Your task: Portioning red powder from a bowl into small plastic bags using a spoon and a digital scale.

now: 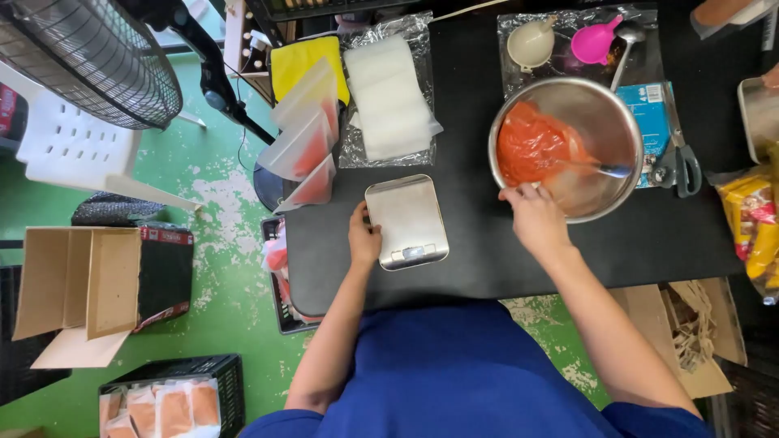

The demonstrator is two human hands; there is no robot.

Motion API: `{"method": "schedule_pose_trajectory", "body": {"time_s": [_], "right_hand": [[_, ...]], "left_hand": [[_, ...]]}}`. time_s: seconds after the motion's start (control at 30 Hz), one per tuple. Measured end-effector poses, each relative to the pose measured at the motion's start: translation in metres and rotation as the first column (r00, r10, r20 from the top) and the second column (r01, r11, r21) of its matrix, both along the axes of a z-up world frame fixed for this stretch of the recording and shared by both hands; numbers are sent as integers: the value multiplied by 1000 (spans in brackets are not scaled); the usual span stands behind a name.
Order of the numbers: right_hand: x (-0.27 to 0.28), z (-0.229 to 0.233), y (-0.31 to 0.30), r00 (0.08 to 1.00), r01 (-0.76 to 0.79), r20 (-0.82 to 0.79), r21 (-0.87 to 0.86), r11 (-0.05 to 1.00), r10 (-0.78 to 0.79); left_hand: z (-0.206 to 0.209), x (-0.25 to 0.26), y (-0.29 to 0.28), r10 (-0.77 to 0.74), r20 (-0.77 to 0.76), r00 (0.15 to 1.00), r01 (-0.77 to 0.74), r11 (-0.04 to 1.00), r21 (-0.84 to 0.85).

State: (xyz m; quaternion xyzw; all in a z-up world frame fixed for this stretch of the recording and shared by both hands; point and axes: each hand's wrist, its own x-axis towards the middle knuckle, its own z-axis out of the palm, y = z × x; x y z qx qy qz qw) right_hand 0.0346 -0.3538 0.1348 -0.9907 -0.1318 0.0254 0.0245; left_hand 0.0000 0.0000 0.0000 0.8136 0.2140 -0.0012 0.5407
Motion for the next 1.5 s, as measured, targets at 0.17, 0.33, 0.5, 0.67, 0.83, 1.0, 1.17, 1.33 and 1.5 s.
{"method": "schedule_pose_trajectory", "body": {"time_s": [0.17,0.33,0.5,0.67,0.83,1.0,1.17,1.33,1.5], "right_hand": [[-27,19,30,997,-28,-65,18,999,29],[-46,10,53,992,-40,-119,88,995,51],[-54,20,61,996,-9,-90,127,992,21],[-43,31,63,992,42,-127,271,962,-7],[6,75,102,978,206,-158,682,701,-133],[42,64,136,893,451,-450,889,-77,22],[23,108,158,857,508,-495,858,-77,145],[30,73,172,836,541,-503,821,-182,217],[57,10,164,846,529,-526,813,-245,80]], "left_hand": [[68,37,-21,-100,114,988,42,905,424],[71,128,-31,-439,163,883,184,646,741],[7,202,-13,-597,-178,782,479,393,785],[-2,235,2,-575,-145,805,508,543,669],[152,154,-41,-473,220,853,465,881,90],[183,92,-69,-361,312,879,422,893,-156],[194,60,-66,-148,343,927,222,957,-186],[226,34,-63,-34,548,836,34,999,11],[202,42,-68,-440,682,584,-123,783,610]]}}
